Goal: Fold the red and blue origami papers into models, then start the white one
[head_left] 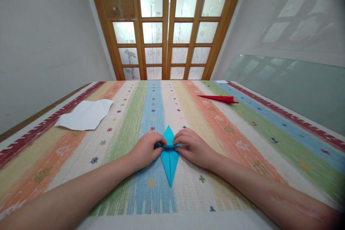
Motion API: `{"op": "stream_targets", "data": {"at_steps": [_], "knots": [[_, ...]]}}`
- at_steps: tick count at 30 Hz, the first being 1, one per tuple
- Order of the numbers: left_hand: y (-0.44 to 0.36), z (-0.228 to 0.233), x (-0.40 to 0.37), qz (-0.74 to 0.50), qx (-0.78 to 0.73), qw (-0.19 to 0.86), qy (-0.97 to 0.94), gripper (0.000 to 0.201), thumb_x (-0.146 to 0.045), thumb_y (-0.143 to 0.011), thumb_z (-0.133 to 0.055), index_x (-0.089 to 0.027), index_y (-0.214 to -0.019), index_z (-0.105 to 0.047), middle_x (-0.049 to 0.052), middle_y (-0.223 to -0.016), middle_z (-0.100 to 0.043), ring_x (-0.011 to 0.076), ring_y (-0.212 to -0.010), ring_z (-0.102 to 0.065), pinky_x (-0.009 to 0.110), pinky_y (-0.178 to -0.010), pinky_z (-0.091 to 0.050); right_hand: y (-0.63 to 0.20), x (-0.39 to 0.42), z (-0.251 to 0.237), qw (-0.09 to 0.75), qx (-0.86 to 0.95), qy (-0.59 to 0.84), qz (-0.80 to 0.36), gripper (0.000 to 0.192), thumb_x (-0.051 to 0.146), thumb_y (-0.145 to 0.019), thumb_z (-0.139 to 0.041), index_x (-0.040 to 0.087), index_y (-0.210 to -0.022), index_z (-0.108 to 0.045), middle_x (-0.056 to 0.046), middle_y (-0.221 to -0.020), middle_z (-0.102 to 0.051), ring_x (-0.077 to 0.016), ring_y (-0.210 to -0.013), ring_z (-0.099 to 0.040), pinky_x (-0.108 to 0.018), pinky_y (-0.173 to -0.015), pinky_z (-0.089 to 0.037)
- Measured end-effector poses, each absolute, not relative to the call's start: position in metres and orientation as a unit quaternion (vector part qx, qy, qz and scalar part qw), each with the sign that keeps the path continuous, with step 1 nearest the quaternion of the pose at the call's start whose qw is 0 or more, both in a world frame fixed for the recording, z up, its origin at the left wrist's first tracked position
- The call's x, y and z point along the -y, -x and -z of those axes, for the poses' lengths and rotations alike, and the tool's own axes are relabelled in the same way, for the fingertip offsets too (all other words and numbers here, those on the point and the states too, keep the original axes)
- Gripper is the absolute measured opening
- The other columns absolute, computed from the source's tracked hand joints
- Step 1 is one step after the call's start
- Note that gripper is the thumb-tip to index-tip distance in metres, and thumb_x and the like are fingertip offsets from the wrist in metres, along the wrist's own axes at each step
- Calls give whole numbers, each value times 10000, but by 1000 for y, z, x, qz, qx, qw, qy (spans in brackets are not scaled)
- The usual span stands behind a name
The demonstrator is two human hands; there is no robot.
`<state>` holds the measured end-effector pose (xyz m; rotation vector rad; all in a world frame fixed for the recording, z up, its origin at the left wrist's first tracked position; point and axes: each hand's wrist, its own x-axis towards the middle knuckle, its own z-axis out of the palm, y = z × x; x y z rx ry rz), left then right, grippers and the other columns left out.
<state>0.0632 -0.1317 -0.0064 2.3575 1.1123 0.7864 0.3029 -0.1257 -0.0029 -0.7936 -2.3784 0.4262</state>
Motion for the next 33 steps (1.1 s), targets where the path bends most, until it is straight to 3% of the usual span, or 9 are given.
{"op": "stream_targets", "data": {"at_steps": [6, 12, 17, 23, 33], "knots": [[-60, -1, 137, -223, -328, 141, -907, 253, -37, -811, -575, -206, -935, -716, 26, -934, -708, 199, -943, -608, 358, -915, -461, -309, 124, -2, 252, 928, 232, -146, 140, 170, -923, -593, 220, -946, -722, -47, -898, -717, -202, -889, -614, -388, -865, -445], [-64, -3, 148, -147, -282, 10, -948, 213, -129, -916, -527, -169, -1021, -707, 79, -977, -715, 242, -930, -615, 410, -889, -486, -311, 126, -9, 226, 943, 207, -132, 209, 167, -933, -551, 240, -976, -741, -45, -985, -747, -218, -949, -622, -415, -908, -456], [-69, -1, 152, -128, -253, -20, -959, 238, -153, -962, -484, -141, -1109, -672, 99, -1045, -709, 241, -967, -622, 397, -906, -491, -310, 127, -9, 204, 950, 203, -124, 232, 145, -918, -545, 239, -989, -745, -40, -966, -757, -220, -955, -634, -412, -911, -459], [-73, -9, 157, -73, -295, -33, -952, 201, -118, -921, -496, -135, -970, -689, 94, -878, -702, 230, -813, -617, 370, -771, -512, -314, 124, -11, 195, 953, 191, -133, 239, 143, -885, -568, 257, -984, -753, -35, -911, -762, -219, -936, -650, -407, -891, -460], [-72, -10, 159, -37, -368, -48, -928, 233, -63, -870, -479, -134, -754, -668, 108, -739, -678, 237, -706, -624, 362, -680, -506, -314, 128, -28, 164, 960, 196, -116, 226, 119, -851, -556, 244, -856, -744, -39, -795, -723, -215, -896, -629, -384, -869, -455]]}}
